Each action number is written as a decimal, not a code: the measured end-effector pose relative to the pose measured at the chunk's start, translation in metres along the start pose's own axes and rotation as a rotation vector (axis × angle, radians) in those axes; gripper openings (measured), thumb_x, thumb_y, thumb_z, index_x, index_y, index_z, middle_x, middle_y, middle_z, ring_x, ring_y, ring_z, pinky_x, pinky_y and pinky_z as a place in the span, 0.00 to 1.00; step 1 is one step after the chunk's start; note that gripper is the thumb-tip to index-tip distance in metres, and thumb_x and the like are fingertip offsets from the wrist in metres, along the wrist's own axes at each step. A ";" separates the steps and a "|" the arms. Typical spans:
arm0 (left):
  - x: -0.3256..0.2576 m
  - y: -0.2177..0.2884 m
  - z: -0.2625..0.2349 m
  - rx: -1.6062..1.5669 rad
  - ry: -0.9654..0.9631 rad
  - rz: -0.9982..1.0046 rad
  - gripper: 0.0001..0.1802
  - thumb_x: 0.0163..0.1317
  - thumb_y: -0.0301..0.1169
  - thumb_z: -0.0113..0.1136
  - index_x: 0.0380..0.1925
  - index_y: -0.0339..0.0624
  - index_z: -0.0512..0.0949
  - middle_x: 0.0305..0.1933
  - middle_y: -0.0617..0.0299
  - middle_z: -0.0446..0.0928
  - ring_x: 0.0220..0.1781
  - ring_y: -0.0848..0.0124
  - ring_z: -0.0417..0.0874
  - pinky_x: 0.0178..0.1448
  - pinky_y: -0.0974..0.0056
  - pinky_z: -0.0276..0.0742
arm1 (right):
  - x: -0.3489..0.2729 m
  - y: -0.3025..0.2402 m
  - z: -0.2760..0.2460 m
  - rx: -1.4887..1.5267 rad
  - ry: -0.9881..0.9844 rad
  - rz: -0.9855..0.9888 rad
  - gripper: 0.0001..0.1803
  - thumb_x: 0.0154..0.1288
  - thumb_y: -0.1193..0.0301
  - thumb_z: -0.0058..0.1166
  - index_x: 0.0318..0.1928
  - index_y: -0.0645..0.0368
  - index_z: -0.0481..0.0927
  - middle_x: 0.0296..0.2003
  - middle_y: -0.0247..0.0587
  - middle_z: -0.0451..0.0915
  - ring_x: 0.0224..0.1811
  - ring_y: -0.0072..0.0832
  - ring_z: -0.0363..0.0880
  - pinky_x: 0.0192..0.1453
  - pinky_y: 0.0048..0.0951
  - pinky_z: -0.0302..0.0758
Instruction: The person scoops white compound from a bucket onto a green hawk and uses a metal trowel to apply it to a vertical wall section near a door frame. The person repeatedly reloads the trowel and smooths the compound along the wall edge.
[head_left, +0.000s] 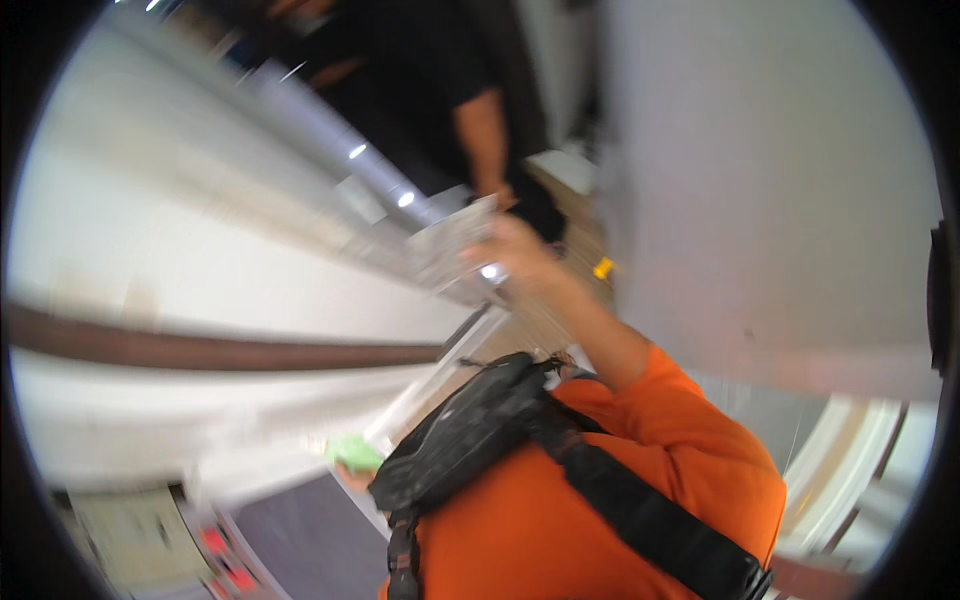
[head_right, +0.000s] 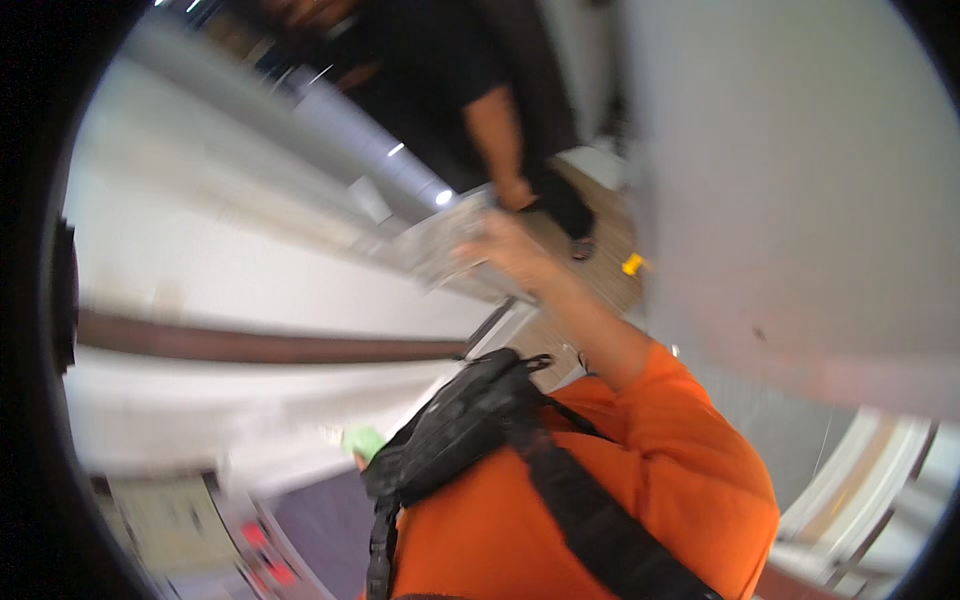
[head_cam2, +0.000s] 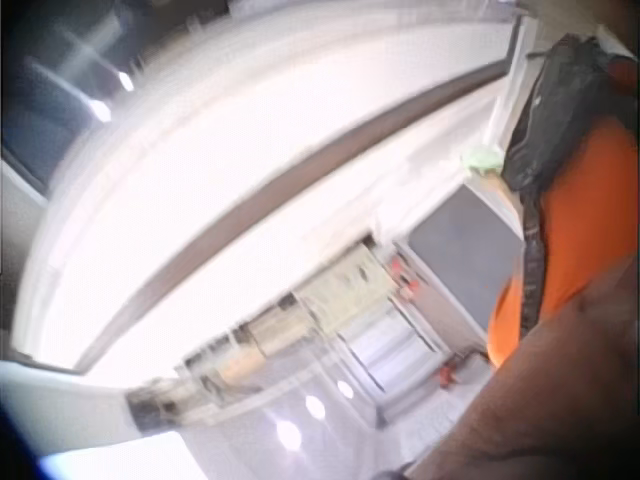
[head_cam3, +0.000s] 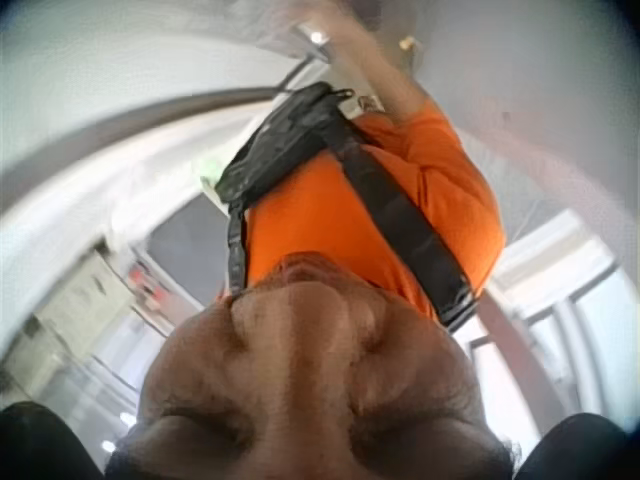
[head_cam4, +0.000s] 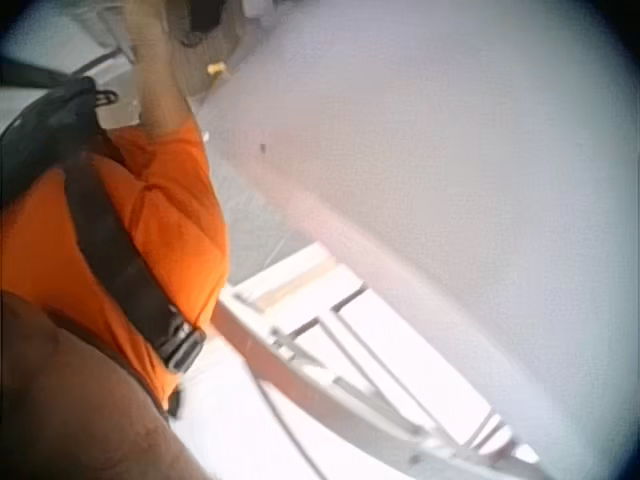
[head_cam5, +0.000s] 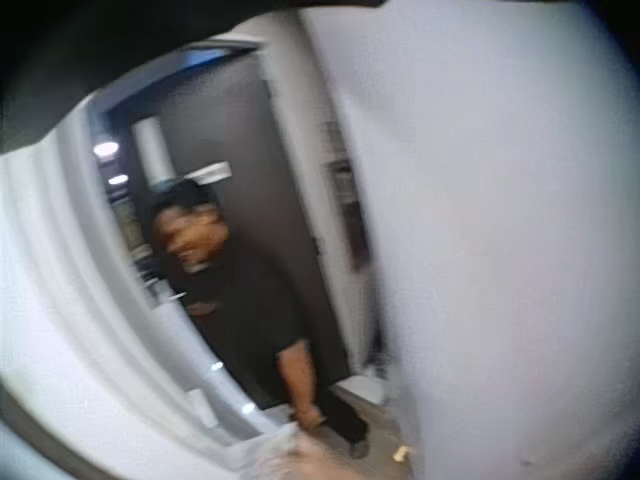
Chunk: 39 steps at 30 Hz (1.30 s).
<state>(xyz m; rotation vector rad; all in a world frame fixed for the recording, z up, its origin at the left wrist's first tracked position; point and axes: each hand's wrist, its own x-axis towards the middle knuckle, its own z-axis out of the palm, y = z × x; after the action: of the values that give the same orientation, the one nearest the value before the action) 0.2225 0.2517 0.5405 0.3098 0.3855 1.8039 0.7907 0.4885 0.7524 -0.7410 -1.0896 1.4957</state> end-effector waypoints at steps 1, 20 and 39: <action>0.013 -0.031 0.029 0.201 0.261 -0.021 0.27 0.73 0.44 0.55 0.67 0.43 0.73 0.63 0.56 0.80 0.62 0.57 0.81 0.68 0.50 0.76 | 0.000 -0.012 -0.004 -0.078 0.077 -0.021 0.19 0.67 0.74 0.63 0.57 0.61 0.79 0.47 0.38 0.85 0.48 0.27 0.84 0.56 0.32 0.81; -0.053 -0.085 0.096 0.106 0.584 0.425 0.29 0.72 0.44 0.57 0.69 0.44 0.71 0.68 0.56 0.76 0.66 0.55 0.78 0.70 0.46 0.74 | 0.136 -0.028 0.037 -0.219 -0.172 -0.250 0.15 0.65 0.77 0.65 0.53 0.64 0.83 0.45 0.34 0.86 0.47 0.19 0.80 0.57 0.24 0.77; -0.039 -0.081 0.114 0.036 0.538 0.419 0.28 0.72 0.41 0.57 0.69 0.44 0.71 0.67 0.57 0.77 0.64 0.56 0.80 0.69 0.45 0.75 | 0.075 -0.028 0.076 -0.760 0.296 -0.613 0.10 0.64 0.73 0.64 0.43 0.64 0.81 0.35 0.52 0.81 0.39 0.48 0.81 0.45 0.41 0.76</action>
<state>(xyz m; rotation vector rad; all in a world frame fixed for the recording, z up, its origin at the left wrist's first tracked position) 0.3495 0.2447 0.6098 -0.0894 0.7732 2.2896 0.7179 0.5430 0.8155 -0.9802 -1.4880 0.4140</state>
